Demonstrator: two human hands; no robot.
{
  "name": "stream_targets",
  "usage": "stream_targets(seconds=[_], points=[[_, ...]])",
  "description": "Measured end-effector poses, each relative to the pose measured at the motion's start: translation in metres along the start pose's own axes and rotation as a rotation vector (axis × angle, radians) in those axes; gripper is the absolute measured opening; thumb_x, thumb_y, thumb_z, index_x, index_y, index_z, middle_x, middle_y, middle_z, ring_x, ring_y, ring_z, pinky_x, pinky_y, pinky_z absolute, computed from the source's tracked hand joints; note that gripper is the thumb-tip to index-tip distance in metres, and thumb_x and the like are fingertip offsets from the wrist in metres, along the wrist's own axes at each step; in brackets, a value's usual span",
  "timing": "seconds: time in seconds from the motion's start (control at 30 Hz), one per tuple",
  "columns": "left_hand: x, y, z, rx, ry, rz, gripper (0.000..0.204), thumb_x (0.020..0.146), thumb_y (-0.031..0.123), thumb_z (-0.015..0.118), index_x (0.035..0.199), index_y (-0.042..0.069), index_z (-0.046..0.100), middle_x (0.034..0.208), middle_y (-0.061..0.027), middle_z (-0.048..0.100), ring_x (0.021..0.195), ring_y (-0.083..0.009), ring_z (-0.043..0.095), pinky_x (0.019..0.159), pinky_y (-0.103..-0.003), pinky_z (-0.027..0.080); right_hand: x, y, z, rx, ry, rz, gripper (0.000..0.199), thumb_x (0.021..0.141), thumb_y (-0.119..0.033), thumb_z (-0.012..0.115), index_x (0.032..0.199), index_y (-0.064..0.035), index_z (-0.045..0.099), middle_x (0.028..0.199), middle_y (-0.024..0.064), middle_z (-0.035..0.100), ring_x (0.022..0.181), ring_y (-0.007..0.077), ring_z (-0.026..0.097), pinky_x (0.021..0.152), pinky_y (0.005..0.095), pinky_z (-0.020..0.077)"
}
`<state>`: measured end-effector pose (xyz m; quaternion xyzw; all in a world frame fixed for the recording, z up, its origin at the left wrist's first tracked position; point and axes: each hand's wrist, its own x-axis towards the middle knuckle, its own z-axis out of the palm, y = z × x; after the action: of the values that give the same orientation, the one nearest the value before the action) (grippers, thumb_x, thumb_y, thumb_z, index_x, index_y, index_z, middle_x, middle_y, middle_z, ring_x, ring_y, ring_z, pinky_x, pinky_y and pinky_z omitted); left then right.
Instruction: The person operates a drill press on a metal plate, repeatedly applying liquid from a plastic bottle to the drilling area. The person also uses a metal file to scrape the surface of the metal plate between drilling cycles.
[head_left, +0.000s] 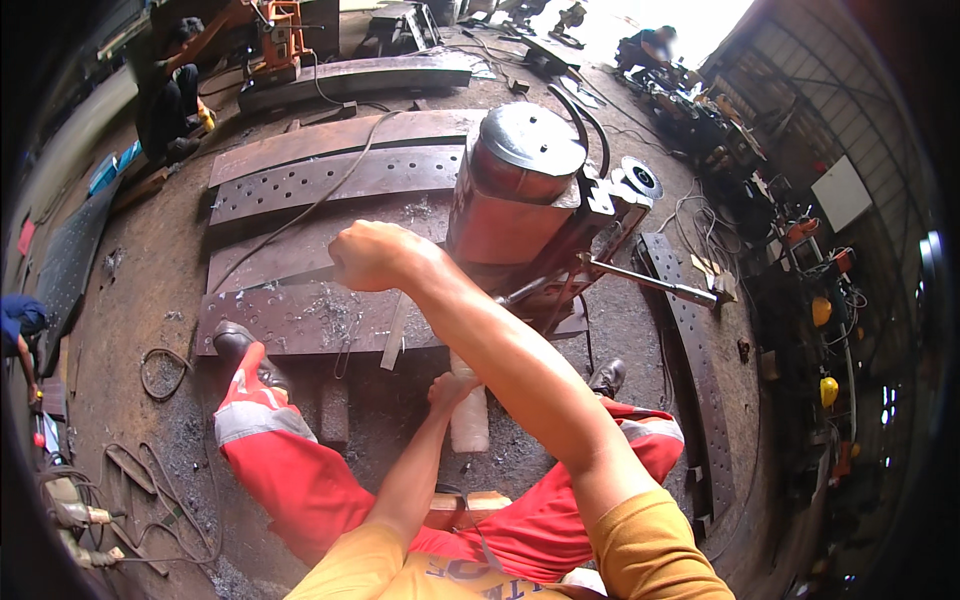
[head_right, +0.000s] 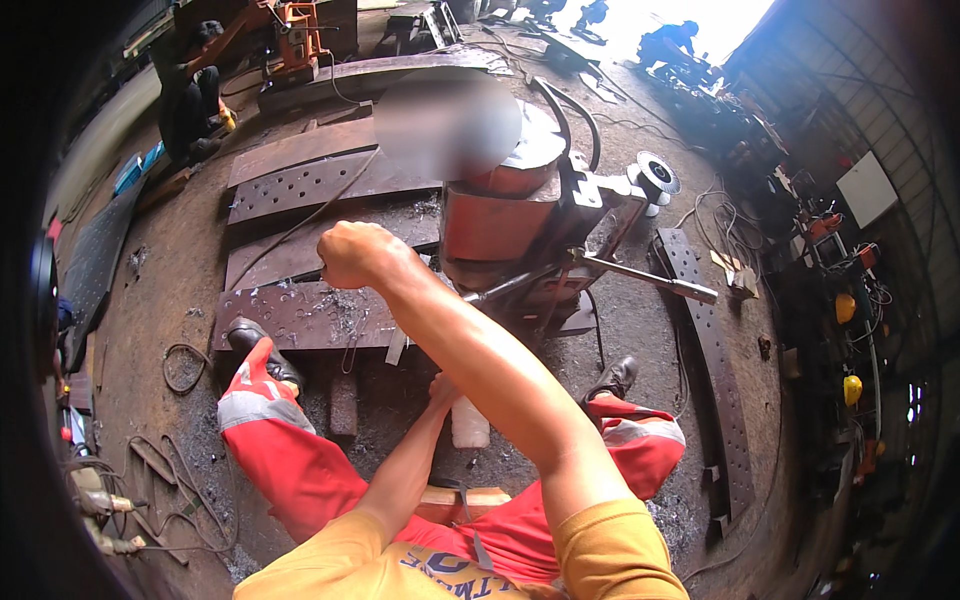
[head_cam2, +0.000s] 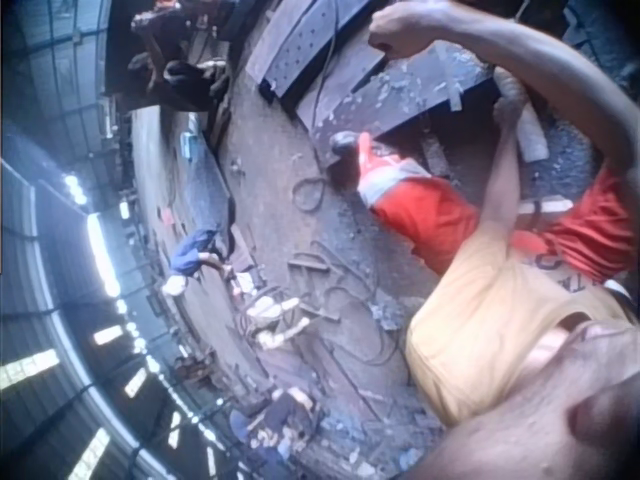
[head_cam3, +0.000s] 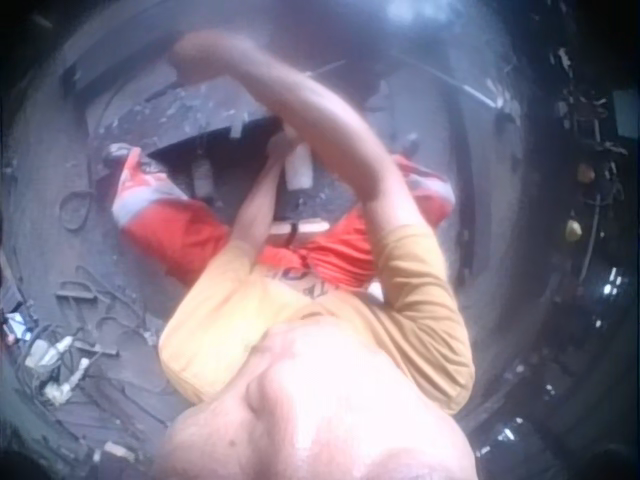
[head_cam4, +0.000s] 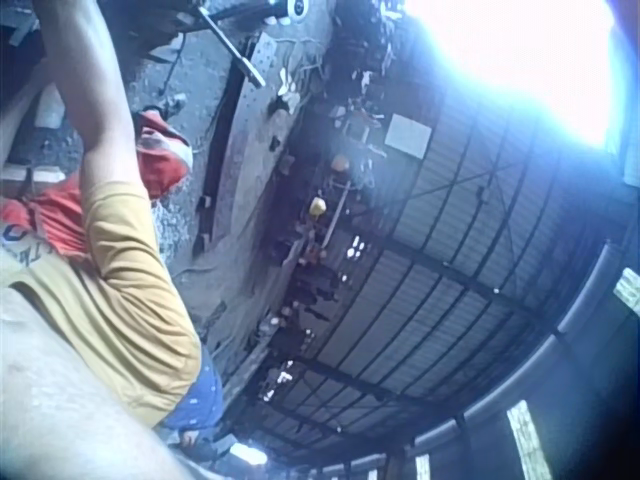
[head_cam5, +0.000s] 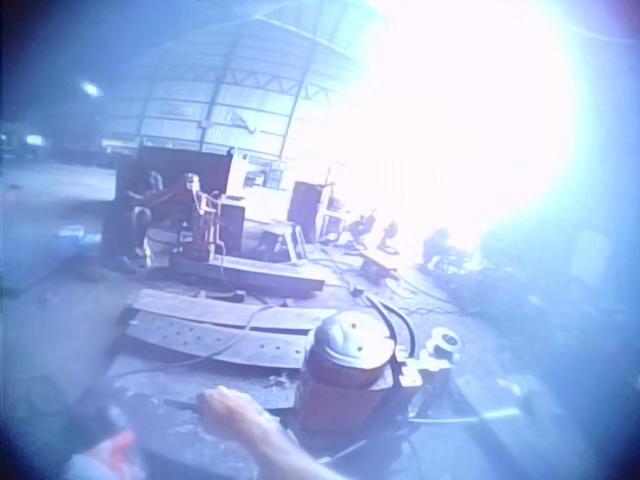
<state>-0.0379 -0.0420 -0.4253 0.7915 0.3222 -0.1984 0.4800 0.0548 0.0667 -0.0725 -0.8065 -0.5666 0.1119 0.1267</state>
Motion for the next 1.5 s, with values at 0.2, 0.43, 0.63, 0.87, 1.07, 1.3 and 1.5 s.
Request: stream_targets(seconds=[0.2, 0.43, 0.63, 0.87, 1.07, 1.3, 1.5], points=[[0.004, -0.005, 0.004, 0.028, 0.026, 0.005, 0.108, 0.061, 0.079, 0.076, 0.129, -0.003, 0.063, 0.133, -0.023, 0.063, 0.125, -0.0359, 0.06, 0.103, -0.046, 0.048, 0.003, -0.001, 0.002, 0.009, -0.014, -0.002, 0.021, 0.08, -0.02, 0.063, 0.091, -0.0046, 0.073, 0.09, 0.0205, 0.072, 0.088, 0.0404, 0.07, 0.076, 0.0484, 0.056], [-0.004, 0.007, -0.001, 0.017, -0.009, -0.01, 0.109, 0.06, 0.08, 0.076, 0.13, -0.002, 0.063, 0.133, -0.022, 0.063, 0.126, -0.0352, 0.06, 0.103, -0.046, 0.048, -0.001, 0.004, -0.001, 0.026, -0.029, 0.044, 0.023, 0.081, -0.022, 0.066, 0.094, -0.0051, 0.074, 0.095, 0.0198, 0.073, 0.094, 0.0392, 0.07, 0.081, 0.0468, 0.0566], [0.013, -0.011, 0.002, -0.02, -0.011, 0.01, 0.101, 0.06, 0.076, 0.078, 0.126, 0.001, 0.067, 0.13, -0.021, 0.066, 0.12, -0.0344, 0.064, 0.098, -0.045, 0.052, 0.009, -0.001, 0.003, -0.012, -0.029, -0.001, 0.021, 0.084, -0.022, 0.064, 0.092, -0.0051, 0.073, 0.089, 0.0217, 0.071, 0.088, 0.0403, 0.069, 0.078, 0.0493, 0.0553], [-0.01, 0.011, -0.006, 0.0, 0.012, -0.125, 0.087, 0.061, 0.065, 0.082, 0.121, 0.003, 0.07, 0.127, -0.0192, 0.067, 0.119, -0.0342, 0.065, 0.097, -0.044, 0.052, 0.004, 0.007, 0.007, 0.053, 0.035, -0.072, 0.018, 0.084, -0.016, 0.059, 0.087, -0.0019, 0.07, 0.081, 0.0237, 0.069, 0.082, 0.0423, 0.068, 0.074, 0.048, 0.054], [-0.006, 0.003, -0.009, -0.039, 0.003, -0.098, 0.089, 0.06, 0.065, 0.082, 0.122, 0.001, 0.069, 0.129, -0.0202, 0.066, 0.12, -0.0353, 0.064, 0.099, -0.045, 0.051, 0.008, 0.002, 0.01, 0.066, 0.024, -0.093, 0.019, 0.085, -0.016, 0.06, 0.089, -0.0022, 0.071, 0.081, 0.024, 0.069, 0.081, 0.0418, 0.068, 0.074, 0.0477, 0.054], [-0.003, 0.009, -0.003, -0.01, 0.036, -0.083, 0.093, 0.058, 0.065, 0.083, 0.122, 0.0, 0.068, 0.127, -0.0208, 0.066, 0.118, -0.0353, 0.065, 0.098, -0.044, 0.052, 0.006, 0.013, 0.011, 0.072, 0.051, -0.086, 0.02, 0.086, -0.019, 0.061, 0.088, -0.0021, 0.071, 0.08, 0.0235, 0.069, 0.081, 0.0418, 0.068, 0.074, 0.0477, 0.0537], [0.0, 0.003, -0.005, 0.004, 0.038, -0.127, 0.089, 0.058, 0.065, 0.083, 0.12, 0.003, 0.07, 0.124, -0.0183, 0.068, 0.117, -0.0335, 0.066, 0.097, -0.044, 0.053, 0.016, 0.006, 0.018, 0.023, 0.029, -0.091, 0.029, 0.09, -0.03, 0.064, 0.094, -0.0028, 0.074, 0.084, 0.0243, 0.07, 0.083, 0.0418, 0.069, 0.075, 0.048, 0.0546]])
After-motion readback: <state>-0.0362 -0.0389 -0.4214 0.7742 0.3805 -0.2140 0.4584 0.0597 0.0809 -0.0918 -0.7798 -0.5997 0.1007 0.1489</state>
